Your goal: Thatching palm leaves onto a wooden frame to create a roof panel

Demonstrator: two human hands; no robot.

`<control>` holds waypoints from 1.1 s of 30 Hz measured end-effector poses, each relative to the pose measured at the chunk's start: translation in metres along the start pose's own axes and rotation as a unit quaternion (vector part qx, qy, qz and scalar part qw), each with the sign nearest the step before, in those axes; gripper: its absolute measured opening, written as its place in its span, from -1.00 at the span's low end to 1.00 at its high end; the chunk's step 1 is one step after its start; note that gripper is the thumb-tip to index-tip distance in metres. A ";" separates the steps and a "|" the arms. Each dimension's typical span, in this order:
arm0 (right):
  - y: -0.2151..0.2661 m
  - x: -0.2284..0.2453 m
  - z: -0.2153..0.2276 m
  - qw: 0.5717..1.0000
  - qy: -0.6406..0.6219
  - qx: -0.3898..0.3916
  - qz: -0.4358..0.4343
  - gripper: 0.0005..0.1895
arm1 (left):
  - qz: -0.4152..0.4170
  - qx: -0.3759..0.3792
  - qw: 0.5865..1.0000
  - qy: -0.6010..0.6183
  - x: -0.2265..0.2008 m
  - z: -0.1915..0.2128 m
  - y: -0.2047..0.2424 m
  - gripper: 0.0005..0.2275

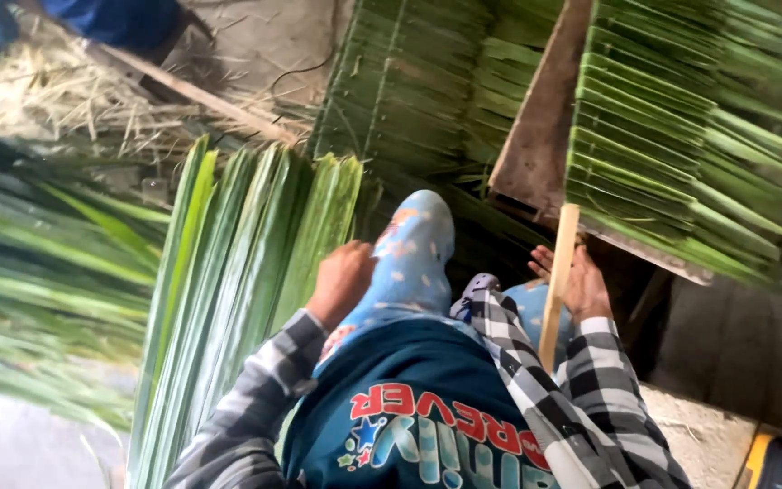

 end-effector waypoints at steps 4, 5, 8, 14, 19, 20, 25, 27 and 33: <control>-0.002 -0.002 -0.004 1.000 0.007 -0.002 -0.009 -0.50 | 0.140 0.032 0.989 -0.044 0.064 0.011 0.042 -0.90; -0.001 -0.003 -0.006 1.000 0.012 0.001 -0.011 -0.49 | 0.173 0.027 0.983 -0.057 0.075 0.016 0.050 -0.90; -0.001 -0.003 -0.011 0.999 0.032 0.009 -0.016 -0.47 | 0.217 0.005 0.974 -0.065 0.077 0.034 0.063 -0.80; 0.004 -0.003 -0.022 0.998 0.058 0.021 -0.011 -0.48 | 0.285 -0.045 0.954 -0.081 0.085 0.049 0.068 -0.48; 0.000 -0.002 -0.016 0.998 0.051 0.026 -0.019 -0.46 | 0.298 -0.055 0.947 -0.110 0.093 0.036 0.070 -0.36; -0.001 -0.002 -0.016 0.999 0.040 0.028 -0.016 -0.46 | 0.294 -0.055 0.946 -0.125 0.091 0.035 0.069 -0.36; 0.000 -0.001 -0.018 0.998 0.044 0.032 -0.016 -0.49 | 0.288 -0.050 0.940 -0.177 0.099 0.018 0.065 -0.42; 0.001 -0.001 -0.017 0.999 0.036 0.026 -0.013 -0.52 | 0.297 -0.058 0.939 -0.163 0.109 0.007 0.066 -0.56; 0.013 0.003 -0.020 0.999 0.028 0.021 0.016 -0.64 | 0.280 -0.105 0.951 0.082 0.110 0.030 0.066 -0.83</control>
Point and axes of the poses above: each hand's wrist, its own y-axis away from the middle knuckle, its own z-axis out of the back of the hand, x = y × z, the point moved 10 cm from there along -y, towards the middle knuckle
